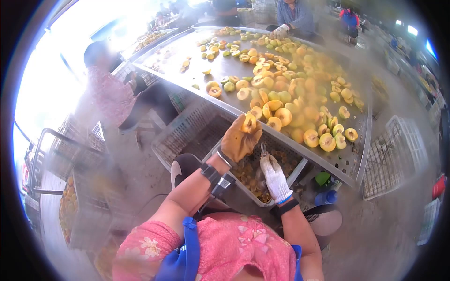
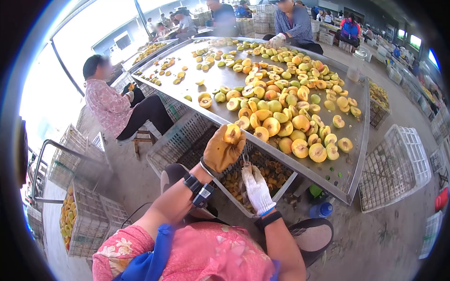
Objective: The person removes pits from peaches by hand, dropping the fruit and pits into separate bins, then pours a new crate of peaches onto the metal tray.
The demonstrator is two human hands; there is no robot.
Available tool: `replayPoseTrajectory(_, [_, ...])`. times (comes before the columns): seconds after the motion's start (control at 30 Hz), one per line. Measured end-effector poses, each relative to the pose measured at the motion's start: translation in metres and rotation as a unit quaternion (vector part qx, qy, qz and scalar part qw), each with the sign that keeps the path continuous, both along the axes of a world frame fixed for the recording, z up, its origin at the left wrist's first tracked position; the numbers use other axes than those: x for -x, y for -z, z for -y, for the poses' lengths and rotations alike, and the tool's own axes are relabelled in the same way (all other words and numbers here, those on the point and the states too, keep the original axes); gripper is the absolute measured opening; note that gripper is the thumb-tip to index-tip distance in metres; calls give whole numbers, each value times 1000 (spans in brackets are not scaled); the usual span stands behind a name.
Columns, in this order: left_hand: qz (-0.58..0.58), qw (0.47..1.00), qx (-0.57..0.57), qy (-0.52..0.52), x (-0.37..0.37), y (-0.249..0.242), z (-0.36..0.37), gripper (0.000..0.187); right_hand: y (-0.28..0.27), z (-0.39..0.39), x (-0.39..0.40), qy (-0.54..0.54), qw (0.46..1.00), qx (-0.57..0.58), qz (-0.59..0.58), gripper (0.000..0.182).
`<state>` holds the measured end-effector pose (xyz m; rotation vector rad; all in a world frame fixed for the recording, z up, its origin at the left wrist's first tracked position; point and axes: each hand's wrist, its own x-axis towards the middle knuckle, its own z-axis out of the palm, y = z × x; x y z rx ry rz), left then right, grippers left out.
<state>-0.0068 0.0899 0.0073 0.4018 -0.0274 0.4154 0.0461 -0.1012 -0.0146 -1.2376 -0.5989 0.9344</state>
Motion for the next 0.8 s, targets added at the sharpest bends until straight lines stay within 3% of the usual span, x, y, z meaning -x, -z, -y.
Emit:
replayPoseTrajectory(0.23, [-139,986,-76,-50,3,8,35,45,0,2,-7,48,980,52,186,37])
replayPoseTrajectory(0.27, [-124,988,-92,-8,5,10,34,44,-2,1,-8,58,972,59,220,38])
replayPoseTrajectory(0.4, [-137,987,-80,-22,7,4,50,45,5,-3,-9,95,955,60,275,41])
replayPoseTrajectory(0.5, [-124,986,-113,-17,6,6,55,45,5,0,-11,93,916,24,390,42])
replayPoseTrajectory(0.6, [-136,983,-122,-24,3,10,59,45,-9,3,-5,104,940,74,315,44])
replayPoseTrajectory(0.7, [-146,974,-160,-67,0,11,63,44,2,6,-6,61,903,67,419,46])
replayPoseTrajectory(0.8, [-186,959,-173,-125,-6,7,74,46,-6,8,-7,35,925,80,369,46])
